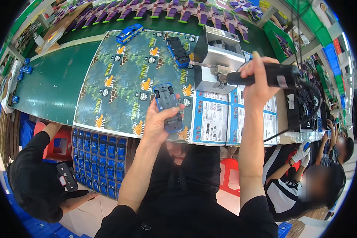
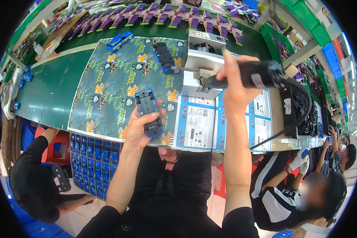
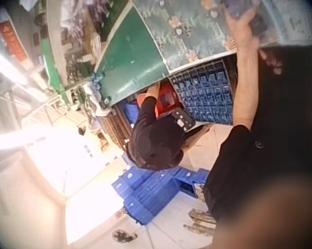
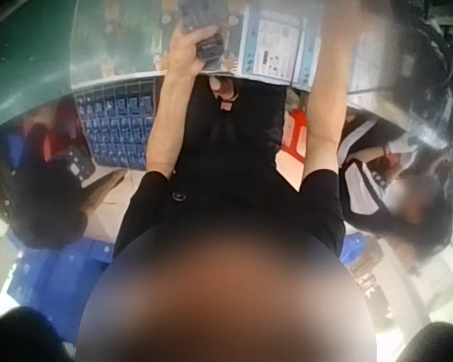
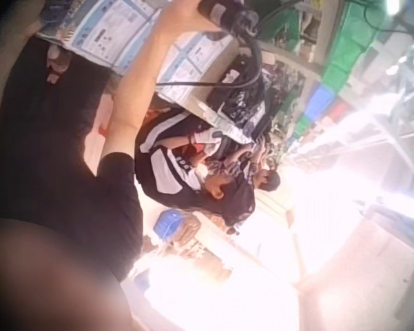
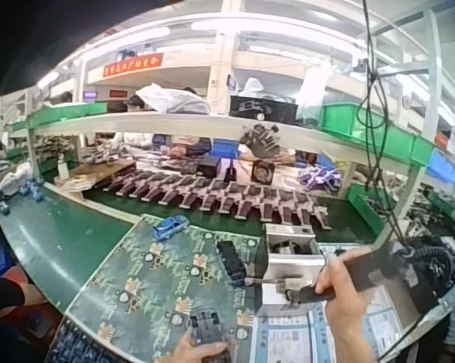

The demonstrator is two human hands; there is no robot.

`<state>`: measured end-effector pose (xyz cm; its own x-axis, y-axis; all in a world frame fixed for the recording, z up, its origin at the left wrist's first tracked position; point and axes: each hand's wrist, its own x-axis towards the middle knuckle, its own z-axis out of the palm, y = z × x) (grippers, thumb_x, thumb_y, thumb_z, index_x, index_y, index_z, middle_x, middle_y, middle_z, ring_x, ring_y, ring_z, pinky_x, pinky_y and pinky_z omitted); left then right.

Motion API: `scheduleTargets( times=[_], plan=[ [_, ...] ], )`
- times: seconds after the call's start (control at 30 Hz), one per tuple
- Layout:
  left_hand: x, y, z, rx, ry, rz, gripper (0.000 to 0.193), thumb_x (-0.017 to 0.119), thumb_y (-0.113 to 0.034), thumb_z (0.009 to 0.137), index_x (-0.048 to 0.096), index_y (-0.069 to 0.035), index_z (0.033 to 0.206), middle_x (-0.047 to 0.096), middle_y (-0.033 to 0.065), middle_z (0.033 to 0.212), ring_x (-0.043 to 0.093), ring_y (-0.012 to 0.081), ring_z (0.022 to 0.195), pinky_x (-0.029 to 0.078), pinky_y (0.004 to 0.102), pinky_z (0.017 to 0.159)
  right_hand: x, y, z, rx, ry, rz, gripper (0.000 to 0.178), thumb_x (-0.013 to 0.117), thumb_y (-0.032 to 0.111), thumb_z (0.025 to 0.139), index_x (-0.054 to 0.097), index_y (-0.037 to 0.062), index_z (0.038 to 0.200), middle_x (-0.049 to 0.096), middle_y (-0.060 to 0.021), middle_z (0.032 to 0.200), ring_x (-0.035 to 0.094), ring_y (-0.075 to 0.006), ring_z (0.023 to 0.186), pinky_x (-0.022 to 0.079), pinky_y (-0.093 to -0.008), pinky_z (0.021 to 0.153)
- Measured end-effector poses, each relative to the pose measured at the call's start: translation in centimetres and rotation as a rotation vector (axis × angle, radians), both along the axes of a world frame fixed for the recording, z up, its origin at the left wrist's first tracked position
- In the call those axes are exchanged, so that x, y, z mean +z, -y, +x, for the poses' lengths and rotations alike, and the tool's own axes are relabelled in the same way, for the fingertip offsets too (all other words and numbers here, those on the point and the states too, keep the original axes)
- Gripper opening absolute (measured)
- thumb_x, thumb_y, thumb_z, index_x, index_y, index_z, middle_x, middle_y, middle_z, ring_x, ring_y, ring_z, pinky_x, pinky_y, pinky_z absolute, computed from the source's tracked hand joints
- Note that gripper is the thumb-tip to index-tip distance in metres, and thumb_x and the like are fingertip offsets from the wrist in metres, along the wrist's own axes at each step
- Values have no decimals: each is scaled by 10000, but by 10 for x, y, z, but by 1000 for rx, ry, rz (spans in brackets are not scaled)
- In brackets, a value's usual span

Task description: Assembling toy car components using an electric screwdriver.

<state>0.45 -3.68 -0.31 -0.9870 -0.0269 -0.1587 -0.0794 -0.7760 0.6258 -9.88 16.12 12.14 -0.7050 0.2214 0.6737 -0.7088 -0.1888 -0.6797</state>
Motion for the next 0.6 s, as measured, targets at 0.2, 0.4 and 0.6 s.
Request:
scheduleTargets(
  times=[0.2,0.4,0.6],
  plan=[
    [0,9,4,15,57,21,508,686,57,762,540,-20,1243,660,108,1117,681,220,922,576,370,777,4,20,-13,-33,91,172,88,666,15,888,581,21,866,525,-34,586,505,-128,477,453,-282,518],
    [-4,-7,-2,101,-7,18,531,718,64,736,506,-21,1215,645,86,1026,673,190,860,564,344,752,-2,-7,-38,163,165,233,109,671,72,907,596,21,846,506,-19,603,457,-100,493,388,-245,519],
    [-6,-15,0,229,-52,-15,516,753,32,713,537,-18,1178,619,51,945,623,136,768,530,297,705,-10,-49,-10,514,357,63,112,558,151,980,550,42,954,384,12,668,385,-94,564,326,-257,571]
  ],
)
